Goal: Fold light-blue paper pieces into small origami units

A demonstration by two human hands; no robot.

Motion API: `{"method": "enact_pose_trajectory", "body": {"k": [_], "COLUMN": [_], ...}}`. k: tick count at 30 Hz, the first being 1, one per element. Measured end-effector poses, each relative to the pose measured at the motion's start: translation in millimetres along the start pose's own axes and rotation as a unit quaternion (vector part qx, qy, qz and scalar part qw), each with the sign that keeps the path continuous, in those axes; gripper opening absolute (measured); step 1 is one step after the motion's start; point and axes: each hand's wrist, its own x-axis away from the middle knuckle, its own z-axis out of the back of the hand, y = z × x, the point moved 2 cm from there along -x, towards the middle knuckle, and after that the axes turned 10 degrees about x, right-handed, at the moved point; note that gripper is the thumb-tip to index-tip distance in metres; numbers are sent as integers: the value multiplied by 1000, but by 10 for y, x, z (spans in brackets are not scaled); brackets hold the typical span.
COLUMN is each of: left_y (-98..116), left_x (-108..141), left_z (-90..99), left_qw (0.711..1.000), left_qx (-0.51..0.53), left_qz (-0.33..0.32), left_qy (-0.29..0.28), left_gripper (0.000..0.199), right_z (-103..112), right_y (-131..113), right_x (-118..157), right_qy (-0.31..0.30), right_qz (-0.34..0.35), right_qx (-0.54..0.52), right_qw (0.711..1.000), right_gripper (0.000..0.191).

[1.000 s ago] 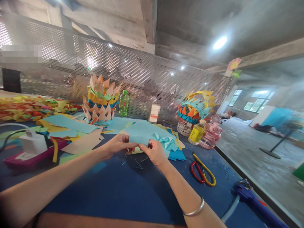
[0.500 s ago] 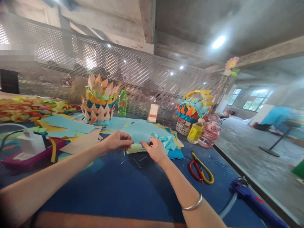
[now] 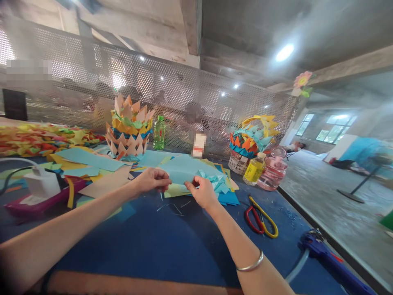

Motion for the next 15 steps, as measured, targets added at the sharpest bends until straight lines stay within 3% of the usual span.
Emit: {"method": "enact_pose_trajectory", "body": {"k": [6, 15], "left_y": [64, 23], "left_x": [72, 52], "left_z": [-6, -1], "left_qw": [991, 992], "left_qx": [126, 117], "left_qz": [30, 25], "left_qy": [33, 41], "left_gripper": [38, 40], "right_z": [23, 16], "right_y": [15, -31], "right_x": [-2, 17], "right_qy": [15, 11], "right_qz": [-11, 14], "right_qx": [-20, -16], "right_qw": [1000, 1000], "right_gripper": [29, 26]}}
